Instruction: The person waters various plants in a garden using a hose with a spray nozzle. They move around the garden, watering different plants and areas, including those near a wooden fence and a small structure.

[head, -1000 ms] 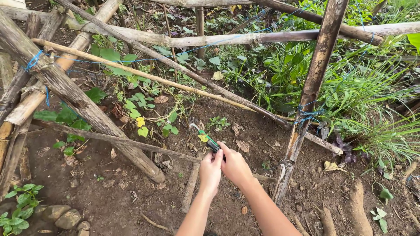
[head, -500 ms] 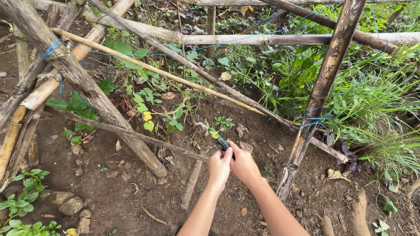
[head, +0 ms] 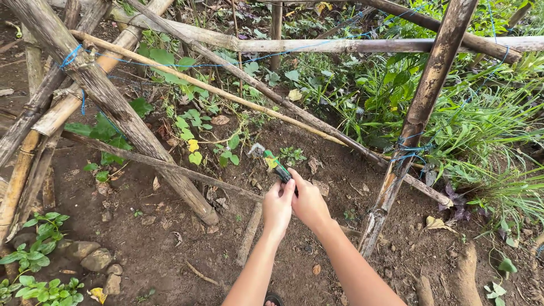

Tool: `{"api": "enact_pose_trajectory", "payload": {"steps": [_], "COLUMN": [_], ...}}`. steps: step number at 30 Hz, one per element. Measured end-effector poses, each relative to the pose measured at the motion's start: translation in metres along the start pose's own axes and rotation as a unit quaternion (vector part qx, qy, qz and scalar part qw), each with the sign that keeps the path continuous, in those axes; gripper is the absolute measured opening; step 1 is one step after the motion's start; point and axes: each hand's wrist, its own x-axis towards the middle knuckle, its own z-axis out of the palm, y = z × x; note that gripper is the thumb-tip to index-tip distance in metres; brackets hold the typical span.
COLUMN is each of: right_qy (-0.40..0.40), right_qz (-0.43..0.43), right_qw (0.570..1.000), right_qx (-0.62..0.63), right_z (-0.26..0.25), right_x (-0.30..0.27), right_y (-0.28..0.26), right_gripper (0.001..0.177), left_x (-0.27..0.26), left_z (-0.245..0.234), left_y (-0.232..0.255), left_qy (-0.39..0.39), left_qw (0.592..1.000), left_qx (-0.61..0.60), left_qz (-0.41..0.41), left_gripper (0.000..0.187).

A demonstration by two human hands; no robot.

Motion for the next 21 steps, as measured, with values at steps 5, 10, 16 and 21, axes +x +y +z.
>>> {"api": "enact_pose_trajectory", "payload": {"steps": [5,10,16,21], "right_qy": [0.052,0.066,0.054,0.048], "right_qz": [-0.02,-0.01,-0.017,-0.058], "right_qw": [0.997,0.996,0.995,0.995], "right_qx": [0.051,0.065,0.077,0.059], "right_z": [-0.005,-0.016,-0.02,-0.013], "right_x": [0.001,0.005,0.01,0.009], "right_y": [-0.014,-0.03,-0.04,-0.037], "right_gripper": [0.052,0.053,0.052,0.051], "left_x": [-0.004,-0.009,-0.008,-0.004], "left_z": [-0.005,-0.006,-0.009,-0.012], "left_y": [0.026,0.052,0.062,0.049], "left_qy": [-0.001,0.019,0.046,0.05], "left_qw": [0.995,0.991,0.989,0.99], "left_qx": [0.084,0.107,0.115,0.113], "left_qz": [0.058,0.084,0.076,0.065], "left_gripper": [0.05,0.053,0.056,0.05]}}
